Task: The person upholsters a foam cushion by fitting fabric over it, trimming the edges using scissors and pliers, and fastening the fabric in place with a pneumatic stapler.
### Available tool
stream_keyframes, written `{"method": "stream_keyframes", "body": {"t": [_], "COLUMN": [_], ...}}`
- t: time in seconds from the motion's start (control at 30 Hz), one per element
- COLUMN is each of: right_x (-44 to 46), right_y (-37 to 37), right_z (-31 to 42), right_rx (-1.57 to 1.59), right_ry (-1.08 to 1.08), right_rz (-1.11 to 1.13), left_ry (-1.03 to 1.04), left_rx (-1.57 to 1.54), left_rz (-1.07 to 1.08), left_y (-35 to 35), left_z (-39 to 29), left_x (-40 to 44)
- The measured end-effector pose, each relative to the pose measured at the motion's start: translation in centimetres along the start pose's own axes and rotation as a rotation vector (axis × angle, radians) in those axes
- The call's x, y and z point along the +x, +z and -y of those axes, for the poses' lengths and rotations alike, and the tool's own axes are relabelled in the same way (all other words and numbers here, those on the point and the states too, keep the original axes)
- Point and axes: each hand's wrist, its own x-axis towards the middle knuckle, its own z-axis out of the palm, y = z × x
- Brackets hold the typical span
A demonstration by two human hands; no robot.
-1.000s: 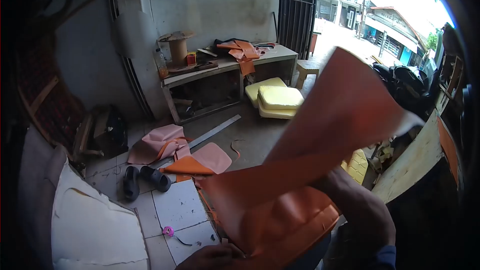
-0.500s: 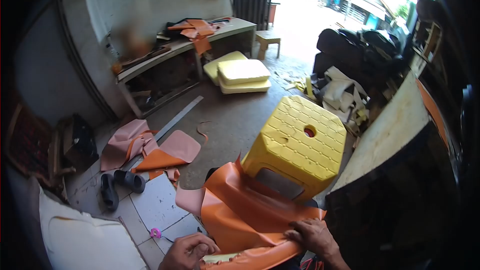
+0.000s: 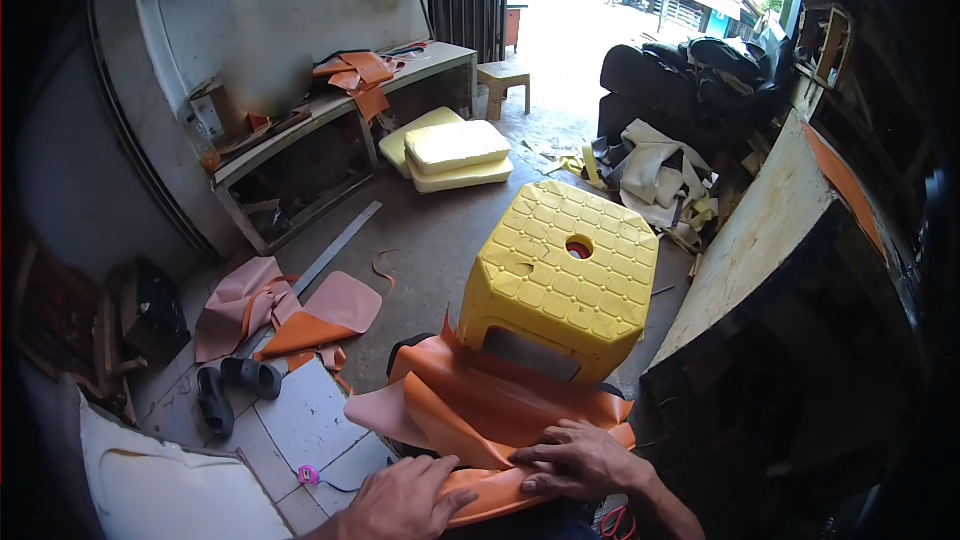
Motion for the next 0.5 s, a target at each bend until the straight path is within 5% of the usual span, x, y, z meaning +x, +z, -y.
{"method": "stream_keyframes", "body": {"t": [0.03, 0.17, 0.4, 0.5], "right_x": [1.1, 4.9, 5.3, 5.3], "right_y": [-0.3, 0.8, 2.0, 1.6], "right_z": [0.2, -0.2, -1.5, -0.5], "right_rx": [0.130, 0.499, 0.737, 0.558], "right_ry": [-0.041, -0.149, -0.238, -0.014], "right_rz": [0.142, 0.366, 0.512, 0.449], "left_ry": [-0.111, 0.005, -0.044, -0.102], "left_rx": [-0.011, -0.046, -0.257, -0.290], "left_rz": [0.208, 0.360, 0.222, 0.233], "left_y": [-1.0, -0.1, 1.3, 1.0], "left_z": [-0.7, -0.2, 1.0, 0.9], "left_x": [1.3, 2.9, 3.0, 3.4]}}
